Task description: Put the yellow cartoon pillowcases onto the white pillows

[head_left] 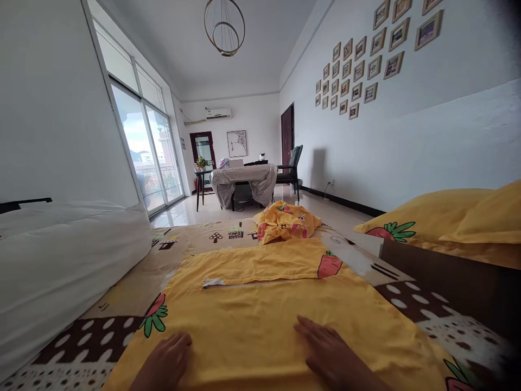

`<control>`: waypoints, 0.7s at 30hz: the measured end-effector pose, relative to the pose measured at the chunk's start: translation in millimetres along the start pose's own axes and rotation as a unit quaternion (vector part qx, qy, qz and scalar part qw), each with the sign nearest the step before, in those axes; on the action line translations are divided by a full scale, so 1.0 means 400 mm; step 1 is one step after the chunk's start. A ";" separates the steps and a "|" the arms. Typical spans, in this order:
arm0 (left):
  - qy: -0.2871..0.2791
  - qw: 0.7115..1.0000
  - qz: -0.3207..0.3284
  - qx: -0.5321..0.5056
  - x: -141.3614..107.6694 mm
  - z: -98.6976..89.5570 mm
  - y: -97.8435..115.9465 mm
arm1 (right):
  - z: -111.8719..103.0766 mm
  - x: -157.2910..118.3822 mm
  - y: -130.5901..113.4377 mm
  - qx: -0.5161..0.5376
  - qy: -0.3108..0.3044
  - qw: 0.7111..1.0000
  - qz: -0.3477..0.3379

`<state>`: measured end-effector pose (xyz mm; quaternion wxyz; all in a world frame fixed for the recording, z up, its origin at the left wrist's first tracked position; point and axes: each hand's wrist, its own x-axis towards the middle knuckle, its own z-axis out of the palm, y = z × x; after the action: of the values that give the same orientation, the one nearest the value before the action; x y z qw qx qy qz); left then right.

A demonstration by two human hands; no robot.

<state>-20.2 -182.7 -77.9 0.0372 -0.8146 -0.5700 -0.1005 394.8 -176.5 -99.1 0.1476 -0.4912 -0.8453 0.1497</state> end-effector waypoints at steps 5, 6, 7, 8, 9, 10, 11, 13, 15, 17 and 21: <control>0.062 0.994 0.093 0.019 0.015 0.032 -0.025 | -0.013 0.014 -0.010 0.029 -0.077 0.997 0.012; 0.055 0.994 0.093 0.017 0.020 0.031 -0.021 | -0.023 0.021 -0.018 0.033 -0.081 0.996 0.007; 0.043 0.995 0.092 0.012 0.027 0.027 -0.013 | -0.032 0.031 -0.028 0.036 -0.085 0.996 0.001; 0.028 0.995 0.092 0.003 0.036 0.021 -0.001 | -0.039 0.045 -0.038 0.035 -0.086 0.996 -0.006; 0.010 0.996 0.092 -0.008 0.046 0.015 0.015 | -0.043 0.062 -0.048 0.032 -0.083 0.996 -0.011; -0.012 0.995 0.092 -0.020 0.058 0.010 0.031 | -0.044 0.079 -0.055 0.026 -0.079 0.996 -0.015; -0.035 0.995 0.093 -0.032 0.070 0.007 0.046 | -0.042 0.097 -0.058 0.020 -0.074 0.997 -0.017; -0.078 0.992 0.086 -0.048 0.089 0.012 0.057 | -0.031 0.122 -0.050 0.012 -0.066 0.998 -0.016; -0.103 0.992 0.059 -0.042 0.093 0.032 0.029 | -0.020 0.125 -0.015 0.007 -0.060 0.998 -0.004; -0.101 0.995 0.010 -0.021 0.072 0.059 -0.044 | -0.019 0.101 0.047 -0.002 -0.041 0.999 0.023; -0.055 0.988 -0.141 0.036 -0.020 0.101 -0.260 | -0.047 0.008 0.231 -0.052 0.020 0.991 0.124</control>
<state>-115.2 -146.8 -124.5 0.0208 -0.7288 -0.6833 -0.0390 473.5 -127.8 -118.5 0.1189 -0.6020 -0.7815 0.1129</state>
